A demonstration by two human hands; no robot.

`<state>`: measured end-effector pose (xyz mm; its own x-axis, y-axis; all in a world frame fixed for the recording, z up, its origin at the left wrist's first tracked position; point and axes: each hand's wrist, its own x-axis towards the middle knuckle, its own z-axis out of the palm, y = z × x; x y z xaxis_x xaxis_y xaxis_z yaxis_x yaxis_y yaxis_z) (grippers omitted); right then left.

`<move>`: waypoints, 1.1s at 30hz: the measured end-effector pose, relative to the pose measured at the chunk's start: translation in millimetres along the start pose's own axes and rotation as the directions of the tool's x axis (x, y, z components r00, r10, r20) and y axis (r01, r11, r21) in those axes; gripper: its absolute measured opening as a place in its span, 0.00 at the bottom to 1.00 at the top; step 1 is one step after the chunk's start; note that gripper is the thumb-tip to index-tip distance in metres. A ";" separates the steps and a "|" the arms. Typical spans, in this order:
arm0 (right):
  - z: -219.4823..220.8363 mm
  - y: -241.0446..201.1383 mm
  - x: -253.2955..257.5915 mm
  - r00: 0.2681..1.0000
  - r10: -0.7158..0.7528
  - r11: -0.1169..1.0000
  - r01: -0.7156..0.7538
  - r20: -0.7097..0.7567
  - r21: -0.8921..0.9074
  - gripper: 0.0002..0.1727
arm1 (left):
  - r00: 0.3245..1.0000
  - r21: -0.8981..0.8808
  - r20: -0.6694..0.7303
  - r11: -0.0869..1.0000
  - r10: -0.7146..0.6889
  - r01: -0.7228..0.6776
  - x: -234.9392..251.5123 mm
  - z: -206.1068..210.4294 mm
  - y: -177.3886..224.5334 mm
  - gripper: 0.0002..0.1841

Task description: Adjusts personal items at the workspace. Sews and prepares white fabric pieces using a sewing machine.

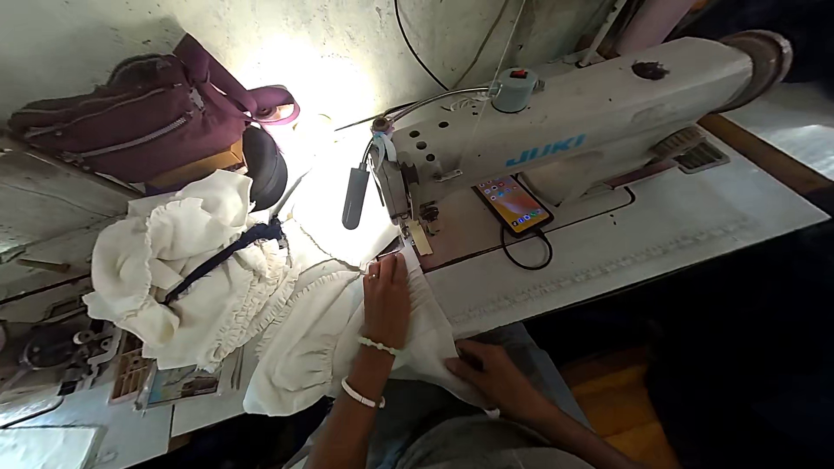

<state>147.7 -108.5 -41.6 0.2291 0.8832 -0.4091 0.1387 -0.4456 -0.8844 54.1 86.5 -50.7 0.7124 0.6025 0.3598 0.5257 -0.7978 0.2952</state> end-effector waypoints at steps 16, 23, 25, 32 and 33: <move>-2.3 13.9 -11.7 0.856 -0.428 0.812 0.223 -0.291 -0.540 0.15 | 0.994 -0.089 0.087 0.994 0.069 -0.061 26.3 -2.6 -23.8 0.17; -11.0 -30.5 37.1 0.550 -0.784 0.570 0.452 -0.288 -0.686 0.12 | 0.994 -0.052 0.013 0.993 0.111 -0.111 27.6 4.6 -26.4 0.17; -15.6 -42.8 69.5 0.583 -0.765 0.574 0.424 -0.274 -0.701 0.14 | 0.991 -0.029 -0.009 0.991 0.134 -0.134 27.1 8.2 -26.4 0.17; -12.5 -53.9 125.5 0.814 -0.535 0.691 0.268 -0.227 -0.671 0.19 | 0.988 -0.033 -0.054 0.989 0.143 -0.145 16.9 3.1 -31.4 0.15; -10.4 -49.9 122.7 0.774 -0.569 0.698 0.277 -0.277 -0.661 0.18 | 0.988 -0.070 -0.025 0.985 0.155 -0.156 17.3 -1.3 -27.5 0.15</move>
<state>178.9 20.6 -45.3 0.3652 0.8971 0.2489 0.7966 -0.1628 -0.5821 51.3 118.8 -51.4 0.7734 0.4719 0.4233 0.3739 -0.8788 0.2965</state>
